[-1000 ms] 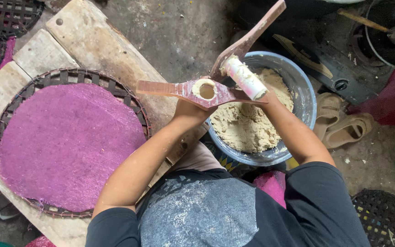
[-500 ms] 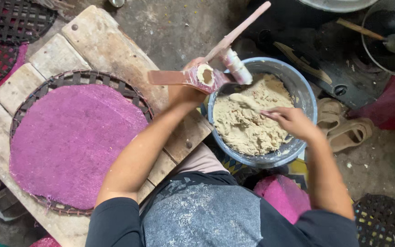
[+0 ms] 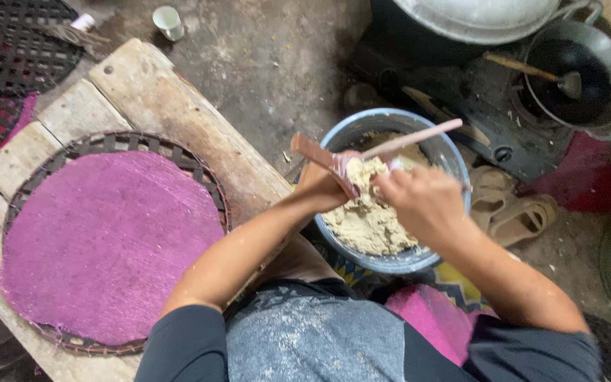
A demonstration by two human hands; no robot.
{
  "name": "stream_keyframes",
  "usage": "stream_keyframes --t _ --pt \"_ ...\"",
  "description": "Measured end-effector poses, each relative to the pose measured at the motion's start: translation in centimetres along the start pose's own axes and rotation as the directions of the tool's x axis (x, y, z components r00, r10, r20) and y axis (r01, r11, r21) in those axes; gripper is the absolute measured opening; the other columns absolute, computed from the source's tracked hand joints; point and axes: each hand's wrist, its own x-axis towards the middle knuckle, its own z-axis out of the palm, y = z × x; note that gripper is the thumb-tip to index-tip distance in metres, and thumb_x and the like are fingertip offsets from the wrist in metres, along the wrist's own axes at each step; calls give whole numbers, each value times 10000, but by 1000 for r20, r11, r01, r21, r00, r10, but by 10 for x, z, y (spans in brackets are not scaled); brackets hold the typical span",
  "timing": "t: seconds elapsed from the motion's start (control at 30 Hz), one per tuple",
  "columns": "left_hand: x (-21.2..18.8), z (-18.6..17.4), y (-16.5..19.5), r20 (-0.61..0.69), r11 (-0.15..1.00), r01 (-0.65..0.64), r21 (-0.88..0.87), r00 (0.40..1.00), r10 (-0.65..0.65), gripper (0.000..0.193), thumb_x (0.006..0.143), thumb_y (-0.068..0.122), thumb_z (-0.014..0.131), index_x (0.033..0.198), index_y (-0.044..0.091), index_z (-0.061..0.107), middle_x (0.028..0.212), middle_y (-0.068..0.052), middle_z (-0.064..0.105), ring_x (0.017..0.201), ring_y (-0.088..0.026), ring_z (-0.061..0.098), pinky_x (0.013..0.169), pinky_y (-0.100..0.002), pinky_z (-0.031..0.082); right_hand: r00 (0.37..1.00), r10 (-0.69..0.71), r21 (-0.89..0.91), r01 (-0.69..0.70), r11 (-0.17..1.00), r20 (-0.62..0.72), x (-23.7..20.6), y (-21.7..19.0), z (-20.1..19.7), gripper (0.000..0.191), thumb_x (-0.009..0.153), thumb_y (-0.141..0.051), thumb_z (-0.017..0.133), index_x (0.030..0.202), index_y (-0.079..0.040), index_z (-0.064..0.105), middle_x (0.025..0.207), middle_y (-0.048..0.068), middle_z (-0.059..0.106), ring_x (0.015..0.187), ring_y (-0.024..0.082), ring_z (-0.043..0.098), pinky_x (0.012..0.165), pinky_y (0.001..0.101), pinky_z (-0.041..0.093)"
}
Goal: The person uses a wooden noodle press to extrude dough into thin strands, forming circular nests on a purple mat inside a woven tray. They repeatedly load dough into the press, extrude it, and arrange the strands into neat piles. The person also moves completed trays aside and places fresh mats to continue the process.
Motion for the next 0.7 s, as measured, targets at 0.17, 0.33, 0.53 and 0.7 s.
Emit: stream_keyframes --t 0.17,0.33,0.53,0.7 --pt "1 -5 -14 -93 921 -203 -334 979 182 474 844 403 829 1199 142 655 1104 -73 743 1024 -232 722 868 -360 605 997 75 82 -77 994 30 -21 13 -48 247 916 -94 590 1114 -194 700 866 -5 686 701 188 708 555 337 552" --pt "4 -14 -18 -192 946 -318 62 927 324 500 842 372 810 1265 153 660 1157 -71 720 1043 -281 692 818 -412 571 950 251 -102 -236 966 187 -32 22 -102 114 971 -252 605 1041 -220 690 812 -40 669 718 174 714 556 342 549" --pt "-4 -8 5 -214 958 -265 111 935 284 513 792 330 826 1237 131 665 1160 -81 720 1034 -293 697 826 -417 566 994 91 53 -88 995 -54 4 -19 -71 157 894 -133 603 1031 -173 667 829 6 654 703 203 699 562 352 533" --pt "4 -31 4 28 994 99 -33 995 -98 521 893 419 692 1373 228 624 1138 -32 748 928 -294 728 749 -440 587 928 370 -64 -367 928 44 -57 11 -85 89 980 -248 646 973 -162 668 780 -9 618 645 187 667 506 339 495"
